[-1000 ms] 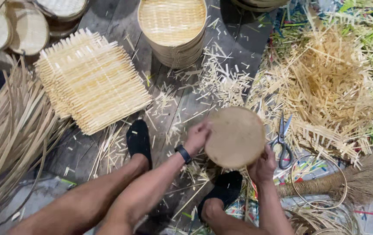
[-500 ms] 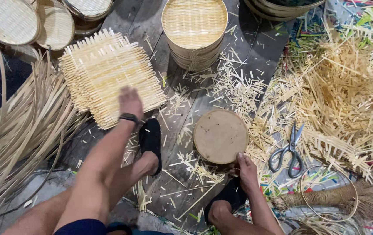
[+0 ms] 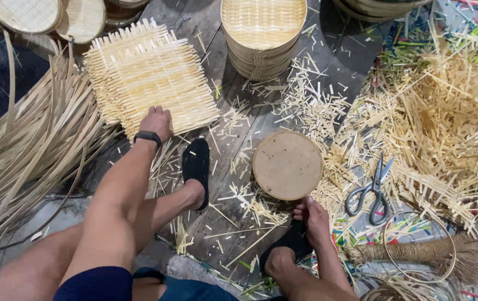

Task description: The person sits on the floor and repeatedly places a woven bamboo mat over a circular basket base, then uses shears to trim the excess matting flush with the base edge. The person stacks finished bases and continues the process with new mats.

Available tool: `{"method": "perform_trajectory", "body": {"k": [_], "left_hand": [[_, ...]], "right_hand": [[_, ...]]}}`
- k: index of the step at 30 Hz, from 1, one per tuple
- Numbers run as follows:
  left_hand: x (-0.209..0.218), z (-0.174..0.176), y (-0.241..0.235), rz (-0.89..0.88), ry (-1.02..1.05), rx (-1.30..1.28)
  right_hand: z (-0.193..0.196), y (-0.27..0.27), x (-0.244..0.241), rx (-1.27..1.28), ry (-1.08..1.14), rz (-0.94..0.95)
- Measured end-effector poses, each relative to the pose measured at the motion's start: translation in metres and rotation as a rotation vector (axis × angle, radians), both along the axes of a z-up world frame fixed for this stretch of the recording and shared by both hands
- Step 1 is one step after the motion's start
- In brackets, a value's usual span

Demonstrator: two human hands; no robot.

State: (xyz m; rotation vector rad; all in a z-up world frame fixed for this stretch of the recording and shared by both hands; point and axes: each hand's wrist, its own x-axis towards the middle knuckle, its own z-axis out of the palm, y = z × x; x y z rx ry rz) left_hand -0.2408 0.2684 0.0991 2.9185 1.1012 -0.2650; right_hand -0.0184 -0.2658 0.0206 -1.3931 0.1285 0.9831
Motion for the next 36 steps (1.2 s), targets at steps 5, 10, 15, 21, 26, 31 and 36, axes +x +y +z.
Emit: {"method": "perform_trajectory", "body": {"k": [5, 10, 15, 21, 26, 31, 36], "left_hand": [[0.006, 0.061, 0.009, 0.007, 0.129, -0.300], [0.009, 0.126, 0.028, -0.104, -0.327, -0.127], [0.020, 0.149, 0.030, -0.147, -0.430, -0.331], [0.026, 0.089, -0.021, -0.266, -0.404, -0.411], [0.018, 0.074, -0.035, 0.023, -0.446, -0.313], [0.015, 0.066, -0.052, -0.023, -0.240, -0.288], [0.008, 0.038, -0.052, 0.020, 0.056, -0.090]], "right_hand": [[0.002, -0.008, 0.002, 0.061, 0.070, -0.025], [-0.001, -0.011, 0.000, 0.064, 0.041, -0.011], [-0.007, -0.013, -0.002, 0.089, 0.044, -0.042], [-0.016, -0.015, 0.002, 0.085, 0.041, -0.038], [-0.023, -0.022, 0.001, 0.108, 0.064, -0.033], [-0.026, -0.020, -0.001, 0.084, 0.030, -0.045], [-0.021, -0.021, -0.001, 0.101, 0.028, -0.028]]}}
